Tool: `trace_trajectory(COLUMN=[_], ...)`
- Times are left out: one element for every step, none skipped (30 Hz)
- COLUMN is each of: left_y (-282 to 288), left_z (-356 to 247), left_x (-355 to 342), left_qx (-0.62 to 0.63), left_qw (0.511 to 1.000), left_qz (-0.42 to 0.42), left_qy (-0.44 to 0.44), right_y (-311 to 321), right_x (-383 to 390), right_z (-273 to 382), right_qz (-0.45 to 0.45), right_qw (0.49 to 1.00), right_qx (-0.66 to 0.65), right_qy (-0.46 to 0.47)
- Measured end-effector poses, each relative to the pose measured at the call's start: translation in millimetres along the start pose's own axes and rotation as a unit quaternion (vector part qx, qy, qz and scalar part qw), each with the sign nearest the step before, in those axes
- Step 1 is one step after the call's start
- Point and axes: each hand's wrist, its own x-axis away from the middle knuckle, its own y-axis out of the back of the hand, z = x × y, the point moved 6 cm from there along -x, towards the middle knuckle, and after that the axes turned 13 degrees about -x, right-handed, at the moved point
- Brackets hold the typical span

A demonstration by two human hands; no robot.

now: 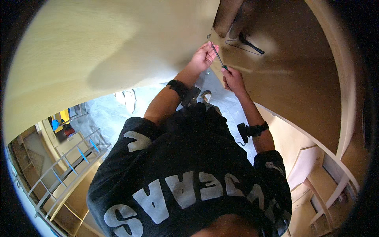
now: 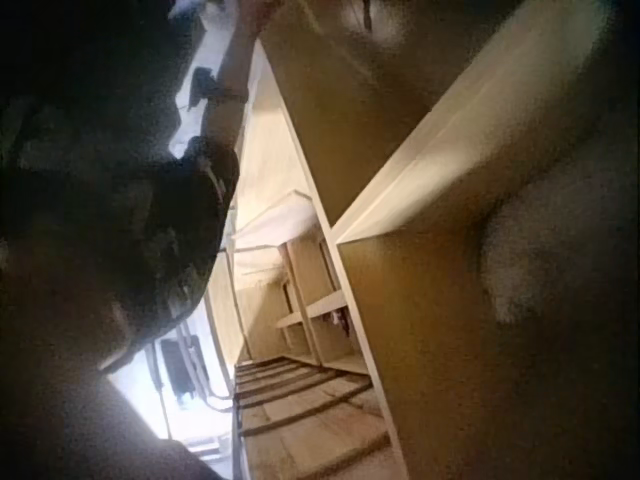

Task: The person uses a screwdriver to attach a wooden panel to a cabinet, aligning the board and driving screws into the hardware.

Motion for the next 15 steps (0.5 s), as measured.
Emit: trace_trajectory(left_y=[-0.7,-0.3,-0.2,-3.8,-4.7,-6.6,-7.1,-8.2,-8.2,-7.8,-9.0,-10.3,-11.1,-12.3,-13.1], left_z=[0.4,1.1,2.0,1.7,3.0,3.9,3.6,3.5,3.6,3.3,3.0,3.0,2.6,1.9,0.8], left_x=[-2.5,-4.4,-6.3,-6.7,-4.8,-4.9,-5.0,-5.9,-6.9,-7.3,-8.4,-9.8,-11.3,-13.2,-15.4], left_qx=[0.003,0.023,0.042,0.043,0.053,0.062,0.075,0.077,0.088,0.1,0.102,0.109,0.116,0.119,0.107], left_qw=[1.0,1.0,0.999,0.999,0.998,0.998,0.997,0.997,0.996,0.995,0.995,0.994,0.993,0.993,0.994], left_qz=[0.005,0.004,0.003,0.01,0.001,-0.008,-0.005,0.0,-0.005,-0.012,-0.01,-0.01,-0.01,-0.009,-0.012], left_qy=[0.002,0.008,0.014,0.016,0.018,0.02,0.016,0.015,0.014,0.013,0.012,0.014,0.015,0.014,0.008], right_y=[0.2,0.2,0.4,1.0,0.9,2.3,1.8,3.3,5.0,4.6,4.1,4.3,4.2,4.2,4.3], right_x=[-2.2,-4.1,-5.0,-5.7,-5.4,-6.5,-8.0,-10.5,-13.8,-16.1,-17.3,-17.7,-17.9,-18.3,-18.9], right_z=[1.3,2.5,3.2,4.4,5.4,5.9,6.1,5.9,4.8,5.0,6.1,8.0,11.1,13.5,16.5], right_qz=[-0.005,-0.009,-0.014,-0.019,-0.019,-0.018,-0.012,-0.014,-0.014,-0.014,-0.014,-0.022,-0.029,-0.029,-0.026], right_qw=[1.0,1.0,1.0,0.999,0.999,0.999,0.999,0.998,0.998,0.997,0.997,0.995,0.994,0.993,0.993], right_qx=[0.004,0.012,0.02,0.023,0.02,0.017,0.022,0.025,0.048,0.07,0.072,0.083,0.094,0.097,0.105], right_qy=[0.001,0.005,0.009,0.012,0.023,0.033,0.047,0.05,0.041,0.03,0.031,0.041,0.051,0.052,0.056])
